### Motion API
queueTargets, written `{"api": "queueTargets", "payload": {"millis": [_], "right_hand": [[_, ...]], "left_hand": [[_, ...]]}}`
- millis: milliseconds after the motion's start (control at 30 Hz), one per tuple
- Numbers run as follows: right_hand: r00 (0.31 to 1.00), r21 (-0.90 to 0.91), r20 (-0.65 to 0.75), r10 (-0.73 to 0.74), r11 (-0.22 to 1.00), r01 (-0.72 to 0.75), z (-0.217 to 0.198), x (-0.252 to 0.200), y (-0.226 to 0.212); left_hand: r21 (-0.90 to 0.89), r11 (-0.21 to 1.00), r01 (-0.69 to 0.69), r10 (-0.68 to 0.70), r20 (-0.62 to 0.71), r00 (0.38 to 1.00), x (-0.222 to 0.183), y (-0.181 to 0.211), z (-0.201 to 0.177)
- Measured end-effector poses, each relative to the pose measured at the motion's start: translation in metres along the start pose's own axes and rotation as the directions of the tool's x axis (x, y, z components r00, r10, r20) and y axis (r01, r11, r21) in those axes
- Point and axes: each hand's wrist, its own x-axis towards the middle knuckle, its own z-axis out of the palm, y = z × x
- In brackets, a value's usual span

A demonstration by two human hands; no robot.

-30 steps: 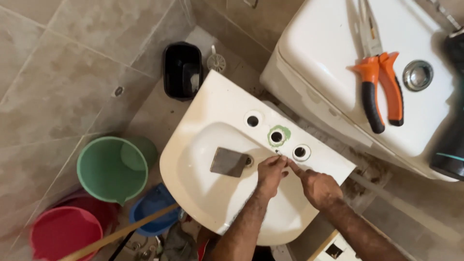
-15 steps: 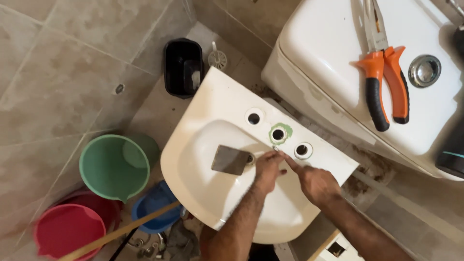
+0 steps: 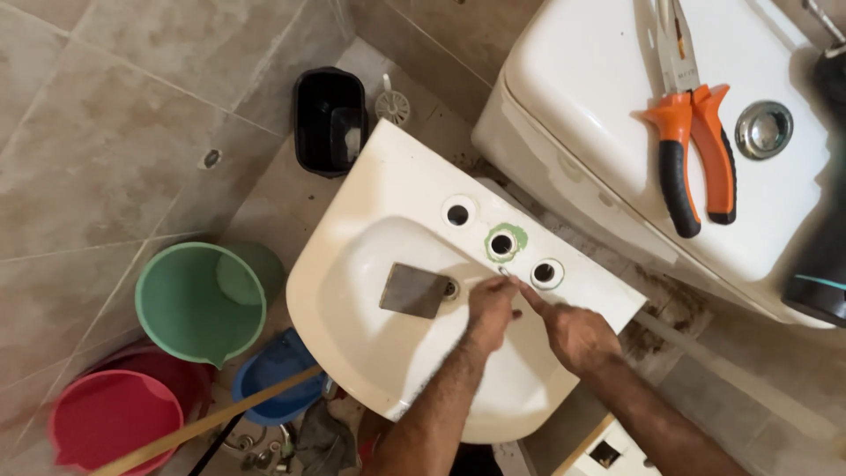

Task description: Scraping residue from faucet holes on a sink basin using a screwdriver

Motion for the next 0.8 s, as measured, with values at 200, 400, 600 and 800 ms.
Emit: {"api": "queueTargets", "payload": {"millis": [200, 400, 600, 800], "right_hand": [[0.988, 0.051, 0.143, 0.052, 0.997, -0.06, -0.01, -0.002, -0.014], [0.982, 0.214, 0.137, 0.131, 0.964, -0.158, 0.002, -0.009, -0.035], [0.958, 0.744, 0.086, 0.273, 0.622, -0.243, 0.07, -0.028, -0.056], [0.887, 0.956, 0.136, 0.44, 0.177, -0.234, 0.089, -0.038, -0.091]], "left_hand": [[0.04, 0.999, -0.025, 0.024, 0.008, 1.0, 0.006, -0.008, -0.003], [0.085, 0.995, -0.055, 0.052, 0.032, 0.998, 0.014, -0.007, -0.008], [0.134, 0.991, -0.024, 0.015, 0.068, 0.998, 0.001, 0.005, -0.016], [0.342, 0.933, -0.11, 0.08, 0.102, 0.992, -0.014, 0.027, -0.019]]}}
